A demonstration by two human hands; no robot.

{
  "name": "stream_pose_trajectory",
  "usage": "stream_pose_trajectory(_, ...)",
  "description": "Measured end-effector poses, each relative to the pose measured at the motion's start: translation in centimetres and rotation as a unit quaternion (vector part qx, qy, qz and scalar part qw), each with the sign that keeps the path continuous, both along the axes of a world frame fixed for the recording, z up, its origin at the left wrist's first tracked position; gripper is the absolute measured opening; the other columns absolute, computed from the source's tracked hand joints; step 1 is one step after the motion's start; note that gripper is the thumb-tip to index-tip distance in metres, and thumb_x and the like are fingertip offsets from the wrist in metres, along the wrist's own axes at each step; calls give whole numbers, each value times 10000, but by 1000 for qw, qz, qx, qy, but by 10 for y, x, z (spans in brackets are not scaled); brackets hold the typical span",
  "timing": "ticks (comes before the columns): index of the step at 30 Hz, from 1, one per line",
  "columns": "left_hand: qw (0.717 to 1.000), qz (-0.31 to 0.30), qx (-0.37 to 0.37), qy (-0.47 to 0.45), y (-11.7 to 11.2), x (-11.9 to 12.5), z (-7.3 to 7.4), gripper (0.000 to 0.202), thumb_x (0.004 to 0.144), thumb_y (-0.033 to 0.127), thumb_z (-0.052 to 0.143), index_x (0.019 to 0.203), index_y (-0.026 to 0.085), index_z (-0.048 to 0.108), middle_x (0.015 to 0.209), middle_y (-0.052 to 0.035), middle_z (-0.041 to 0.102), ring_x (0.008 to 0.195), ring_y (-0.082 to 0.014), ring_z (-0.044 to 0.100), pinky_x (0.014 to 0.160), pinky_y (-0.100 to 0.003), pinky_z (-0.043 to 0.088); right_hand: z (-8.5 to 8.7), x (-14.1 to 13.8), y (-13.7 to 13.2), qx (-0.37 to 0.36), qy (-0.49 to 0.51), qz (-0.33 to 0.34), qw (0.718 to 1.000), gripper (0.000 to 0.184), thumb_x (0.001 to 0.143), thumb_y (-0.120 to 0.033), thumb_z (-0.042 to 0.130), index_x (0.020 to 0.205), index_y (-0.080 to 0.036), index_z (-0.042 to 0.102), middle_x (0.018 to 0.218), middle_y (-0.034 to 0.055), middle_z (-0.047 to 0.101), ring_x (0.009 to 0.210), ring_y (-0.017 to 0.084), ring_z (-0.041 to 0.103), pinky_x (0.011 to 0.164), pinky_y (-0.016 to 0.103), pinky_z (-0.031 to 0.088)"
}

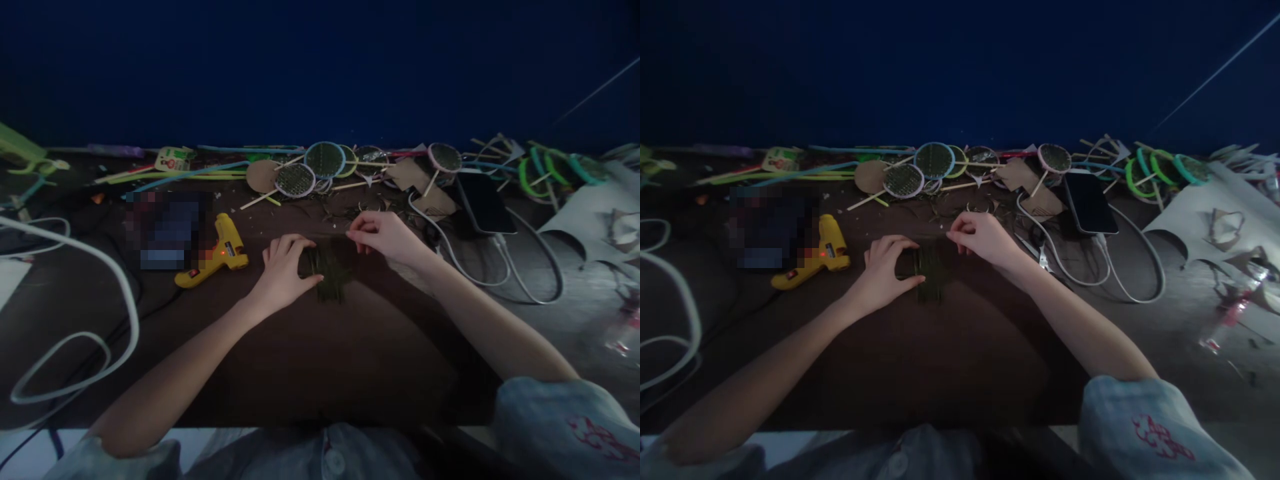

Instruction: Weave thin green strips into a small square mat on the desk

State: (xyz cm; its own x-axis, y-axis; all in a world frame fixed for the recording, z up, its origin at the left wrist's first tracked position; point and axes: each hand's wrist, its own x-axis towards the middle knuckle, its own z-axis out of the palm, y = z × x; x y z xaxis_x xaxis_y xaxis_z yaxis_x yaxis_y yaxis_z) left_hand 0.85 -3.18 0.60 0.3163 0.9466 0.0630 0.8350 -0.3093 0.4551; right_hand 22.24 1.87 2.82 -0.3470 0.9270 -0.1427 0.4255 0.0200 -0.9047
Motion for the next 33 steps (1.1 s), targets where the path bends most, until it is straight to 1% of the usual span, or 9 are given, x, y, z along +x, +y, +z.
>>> stream_pose_trajectory(4, 1000, -10, -14, 6, 0, 0, 1, 436, 725, 366, 632, 1110, 241, 469, 1135, -54, 453, 1073, -271, 383, 879, -412, 312, 1, -1, -1, -4, 2, -6, 1000, 118, 748, -260, 582, 697, -166, 531, 520, -15, 545, 480, 79, 519, 466, 208, 429)
stream_pose_trajectory(8, 1000, -9, 0, 3, 0, 0, 1, 453, 720, 362, 643, 1123, 250, 470, 1143, -50, 460, 1077, -269, 384, 880, -408, 312, 0, -1, -1, -1, 6, -3, 1000, 127, 745, -276, 586, 706, -168, 533, 526, -13, 550, 488, 85, 525, 472, 216, 430)
stream_pose_trajectory(14, 1000, -1, 19, -7, -1, 0, 0, 423, 705, 341, 673, 1066, 221, 488, 1127, -53, 497, 1050, -255, 421, 863, -387, 321, -2, 0, 0, 0, -8, 7, 1000, 145, 746, -302, 580, 710, -167, 541, 516, -13, 552, 472, 88, 515, 464, 220, 417)
stream_pose_trajectory(19, 999, -1, 33, -12, -1, 1, -1, 424, 684, 320, 700, 1042, 217, 497, 1126, -43, 530, 1060, -252, 430, 860, -386, 313, -3, -1, -1, 3, -8, 5, 1000, 150, 746, -308, 571, 715, -166, 534, 520, -18, 542, 483, 87, 516, 470, 216, 413)
stream_pose_trajectory(24, 999, -9, 34, -16, -2, 0, 0, 413, 688, 304, 701, 1033, 211, 493, 1103, -39, 570, 1072, -245, 445, 855, -374, 311, -10, -1, 0, 16, -16, 13, 1000, 181, 742, -346, 568, 732, -168, 536, 524, -22, 532, 488, 96, 517, 463, 225, 398)
stream_pose_trajectory(27, 999, -11, 34, -18, -2, 0, 0, 410, 691, 310, 698, 1033, 212, 495, 1093, -39, 579, 1068, -244, 451, 858, -375, 309, -14, 0, 2, 12, -16, 14, 1000, 201, 740, -371, 567, 738, -172, 539, 517, -22, 531, 479, 98, 512, 459, 228, 402)
stream_pose_trajectory(33, 999, -13, 40, -20, -3, 0, 0, 406, 695, 302, 696, 1036, 208, 497, 1102, -42, 578, 1070, -245, 450, 854, -373, 313, -14, 1, 2, 8, -6, 20, 1000, 200, 740, -366, 572, 744, -169, 541, 544, -14, 544, 496, 100, 528, 474, 231, 416)
